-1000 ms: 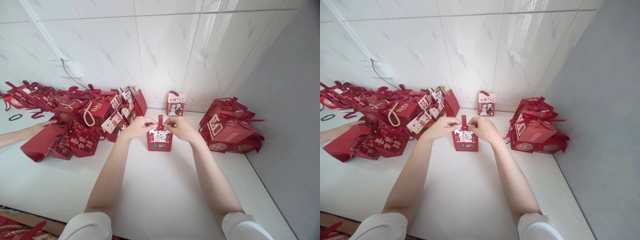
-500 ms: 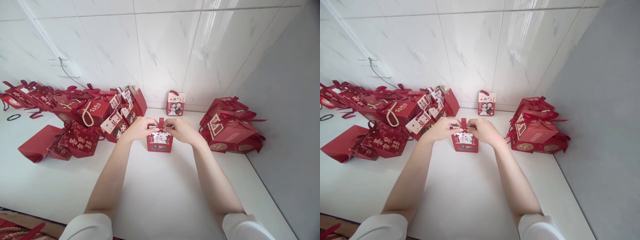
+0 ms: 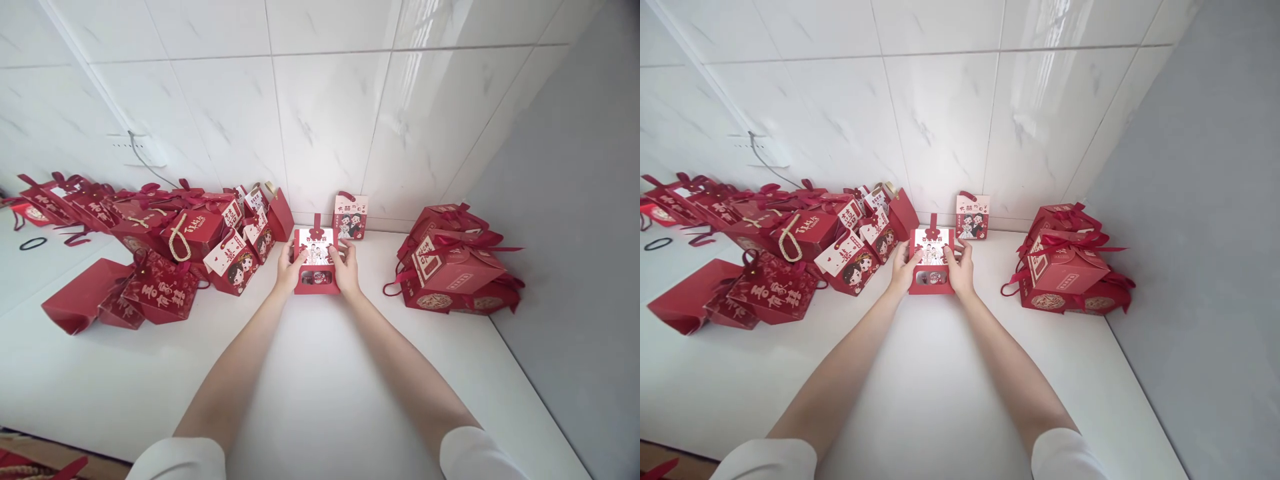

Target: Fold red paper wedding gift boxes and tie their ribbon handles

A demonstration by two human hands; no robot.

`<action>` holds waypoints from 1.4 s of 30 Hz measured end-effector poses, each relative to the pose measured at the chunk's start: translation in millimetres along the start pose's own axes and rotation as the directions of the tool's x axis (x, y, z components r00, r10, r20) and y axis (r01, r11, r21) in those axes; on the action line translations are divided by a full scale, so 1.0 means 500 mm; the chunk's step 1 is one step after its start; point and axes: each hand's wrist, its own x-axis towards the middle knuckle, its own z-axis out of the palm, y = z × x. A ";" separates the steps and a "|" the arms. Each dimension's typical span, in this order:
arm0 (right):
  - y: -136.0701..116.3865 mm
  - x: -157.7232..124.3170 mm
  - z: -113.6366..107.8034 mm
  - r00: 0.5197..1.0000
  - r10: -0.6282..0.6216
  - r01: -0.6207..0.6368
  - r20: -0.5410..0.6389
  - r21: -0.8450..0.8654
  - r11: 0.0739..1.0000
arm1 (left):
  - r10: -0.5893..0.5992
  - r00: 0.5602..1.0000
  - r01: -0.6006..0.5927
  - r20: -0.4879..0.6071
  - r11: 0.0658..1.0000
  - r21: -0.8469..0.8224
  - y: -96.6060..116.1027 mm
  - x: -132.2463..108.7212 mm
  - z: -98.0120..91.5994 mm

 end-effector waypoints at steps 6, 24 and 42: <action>0.050 -0.008 -0.010 0.948 0.137 -0.140 0.287 -0.012 0.990 | 0.094 0.984 -0.067 -0.151 0.982 0.178 -0.021 -0.012 -0.011; 0.042 -0.007 -0.016 0.974 0.129 -0.103 0.186 -0.145 0.984 | -0.133 0.991 0.135 -0.024 0.986 0.098 -0.052 -0.024 -0.012; 0.045 -0.005 -0.016 0.983 0.094 -0.071 0.159 -0.143 0.987 | -0.149 0.988 0.152 -0.040 0.985 0.083 -0.058 -0.020 -0.011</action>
